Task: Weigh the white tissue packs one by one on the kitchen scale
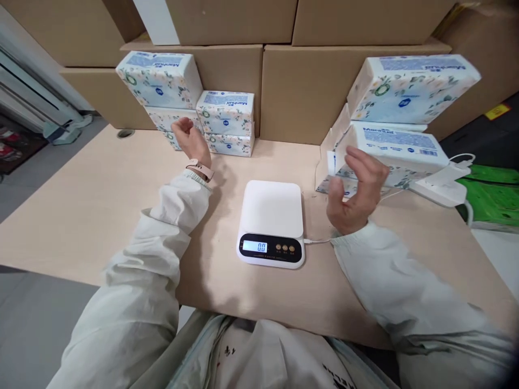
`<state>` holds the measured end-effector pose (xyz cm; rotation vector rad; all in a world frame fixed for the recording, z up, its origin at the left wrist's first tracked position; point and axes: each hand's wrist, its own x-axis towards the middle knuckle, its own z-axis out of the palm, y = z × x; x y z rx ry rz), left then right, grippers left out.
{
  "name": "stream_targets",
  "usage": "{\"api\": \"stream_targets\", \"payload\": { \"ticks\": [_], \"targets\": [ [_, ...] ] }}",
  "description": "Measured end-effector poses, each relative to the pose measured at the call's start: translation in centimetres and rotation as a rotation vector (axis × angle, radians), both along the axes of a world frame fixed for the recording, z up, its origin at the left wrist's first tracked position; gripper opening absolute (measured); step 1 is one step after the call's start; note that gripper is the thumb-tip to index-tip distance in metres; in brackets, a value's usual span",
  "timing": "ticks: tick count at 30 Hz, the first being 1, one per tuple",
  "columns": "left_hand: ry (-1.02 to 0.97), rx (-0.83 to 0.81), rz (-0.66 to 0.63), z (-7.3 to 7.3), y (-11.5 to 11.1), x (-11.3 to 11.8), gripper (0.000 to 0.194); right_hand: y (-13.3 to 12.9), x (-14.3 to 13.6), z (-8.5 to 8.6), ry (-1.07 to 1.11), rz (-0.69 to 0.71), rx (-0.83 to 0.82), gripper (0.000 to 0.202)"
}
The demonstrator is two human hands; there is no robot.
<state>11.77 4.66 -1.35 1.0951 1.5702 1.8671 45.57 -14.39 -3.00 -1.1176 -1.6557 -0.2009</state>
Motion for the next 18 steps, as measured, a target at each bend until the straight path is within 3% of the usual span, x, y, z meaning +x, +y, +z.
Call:
{"api": "stream_targets", "payload": {
  "ticks": [4,9,15,18],
  "targets": [
    [0.004,-0.035,-0.060,-0.8,0.9,0.4,0.036,3.7,-3.1,1.1,0.052,0.140,-0.165,0.052],
    [0.036,-0.052,-0.115,-1.2,1.3,0.9,0.041,10.8,-5.7,1.0,0.237,0.291,-0.451,0.066],
    [0.092,-0.059,-0.101,-1.3,0.7,1.0,0.032,16.7,-9.1,2.3,0.490,0.351,-0.843,0.067],
    [0.126,-0.045,-0.212,-1.6,0.6,1.0,0.029,18.8,-10.8,3.3,0.527,0.377,-0.942,0.071]
  ]
}}
